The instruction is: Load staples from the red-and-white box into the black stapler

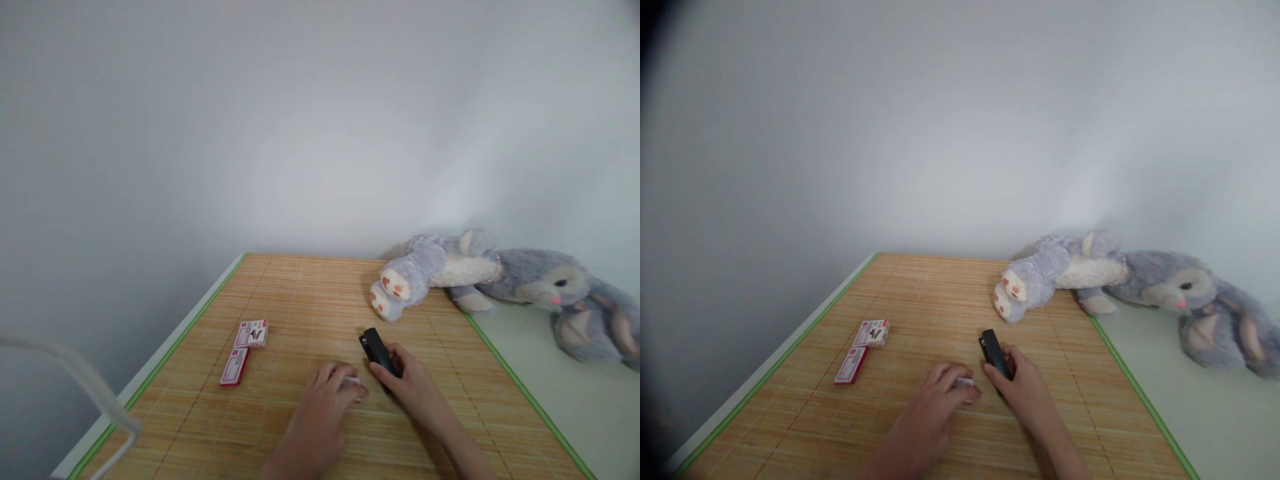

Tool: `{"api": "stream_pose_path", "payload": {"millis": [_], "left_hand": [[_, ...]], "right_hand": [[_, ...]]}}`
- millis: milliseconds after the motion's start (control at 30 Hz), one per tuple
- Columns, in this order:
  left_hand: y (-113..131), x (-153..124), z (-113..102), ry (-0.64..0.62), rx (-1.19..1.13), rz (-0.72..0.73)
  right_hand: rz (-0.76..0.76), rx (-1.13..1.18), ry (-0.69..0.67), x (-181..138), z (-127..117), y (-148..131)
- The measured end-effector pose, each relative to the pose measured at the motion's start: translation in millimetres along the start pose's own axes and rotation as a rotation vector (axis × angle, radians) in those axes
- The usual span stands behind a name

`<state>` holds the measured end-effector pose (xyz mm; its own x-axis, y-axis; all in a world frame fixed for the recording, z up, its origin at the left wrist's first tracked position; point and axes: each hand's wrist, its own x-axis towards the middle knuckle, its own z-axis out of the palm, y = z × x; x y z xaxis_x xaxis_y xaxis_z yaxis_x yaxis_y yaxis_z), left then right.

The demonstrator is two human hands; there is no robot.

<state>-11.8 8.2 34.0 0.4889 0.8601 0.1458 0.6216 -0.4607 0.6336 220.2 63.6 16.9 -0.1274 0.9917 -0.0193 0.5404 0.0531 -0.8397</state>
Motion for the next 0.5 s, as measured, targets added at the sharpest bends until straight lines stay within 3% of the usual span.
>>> {"api": "stream_pose_path", "payload": {"millis": [100, 233, 500], "left_hand": [[-25.6, -11.0, -15.5, 0.098, 0.021, -0.179], [-50.2, -29.1, -39.6, 0.099, -0.108, -0.348], [-48.9, -41.4, -56.6, -0.031, -0.172, -0.345]], "right_hand": [[0.031, 0.060, -0.024, -13.3, 3.2, -3.7], [0.060, 0.177, -0.034, -29.6, 20.0, -10.1], [0.158, 0.376, -0.064, -39.0, 50.0, -7.5]]}}
